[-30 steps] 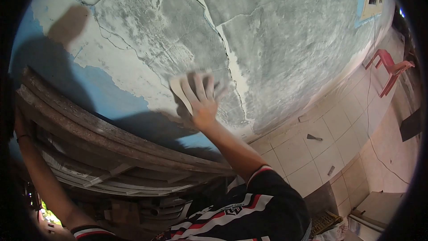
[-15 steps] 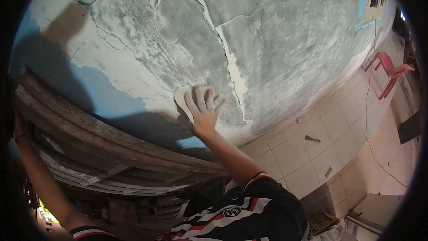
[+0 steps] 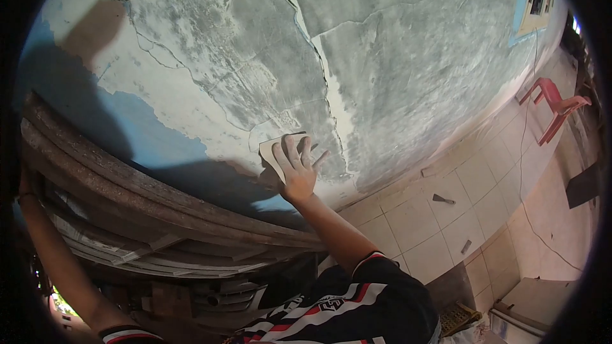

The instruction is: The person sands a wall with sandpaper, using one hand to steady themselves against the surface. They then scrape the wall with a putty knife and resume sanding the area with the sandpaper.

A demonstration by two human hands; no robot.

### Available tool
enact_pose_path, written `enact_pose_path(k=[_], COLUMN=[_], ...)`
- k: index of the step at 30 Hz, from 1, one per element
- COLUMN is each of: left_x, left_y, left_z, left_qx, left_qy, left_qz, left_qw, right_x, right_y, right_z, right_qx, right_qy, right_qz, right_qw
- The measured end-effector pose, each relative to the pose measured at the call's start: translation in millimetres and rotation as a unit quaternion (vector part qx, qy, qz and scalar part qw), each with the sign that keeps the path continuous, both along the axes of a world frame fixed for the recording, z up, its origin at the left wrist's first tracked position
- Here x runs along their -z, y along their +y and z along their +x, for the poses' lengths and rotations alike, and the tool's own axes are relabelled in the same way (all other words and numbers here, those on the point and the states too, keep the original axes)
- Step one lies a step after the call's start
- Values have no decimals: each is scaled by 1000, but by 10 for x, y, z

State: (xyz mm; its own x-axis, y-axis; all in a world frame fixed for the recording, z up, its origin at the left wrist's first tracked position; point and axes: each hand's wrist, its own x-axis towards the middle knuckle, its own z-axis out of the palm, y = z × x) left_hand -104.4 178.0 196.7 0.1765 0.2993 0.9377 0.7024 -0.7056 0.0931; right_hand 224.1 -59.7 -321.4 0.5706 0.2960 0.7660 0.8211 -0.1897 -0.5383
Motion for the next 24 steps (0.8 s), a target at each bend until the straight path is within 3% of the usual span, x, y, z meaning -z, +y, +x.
enact_pose_path(k=[2,5,8,11,15,18,21,24], left_x=[-3,9,0,-26,-15,-5,38,-1], left_y=[-13,3,-16,-32,-44,-30,-18,6], left_z=[27,42,54,33,26,65,121,110], left_qx=[1,2,2,22,-3,-13,-18,-27], left_qy=[2,1,6,11,5,10,15,13], left_qz=[-1,-4,-3,-8,3,7,12,24], left_qw=[1000,1000,1000,1000,1000,1000,1000,999], right_x=[-11,-662,-689,-7,-99,-627,-816,-119], right_y=[23,46,110,25,3,162,173,69], right_z=[-11,145,222,41,39,205,267,90], right_qx=[5,-12,-35,-88,-101,-28,-20,-49], right_qy=[-14,-18,-31,-46,-29,-90,-115,-78], right_qz=[11,46,81,-45,-146,43,69,2], right_qw=[1000,999,996,994,984,995,991,996])
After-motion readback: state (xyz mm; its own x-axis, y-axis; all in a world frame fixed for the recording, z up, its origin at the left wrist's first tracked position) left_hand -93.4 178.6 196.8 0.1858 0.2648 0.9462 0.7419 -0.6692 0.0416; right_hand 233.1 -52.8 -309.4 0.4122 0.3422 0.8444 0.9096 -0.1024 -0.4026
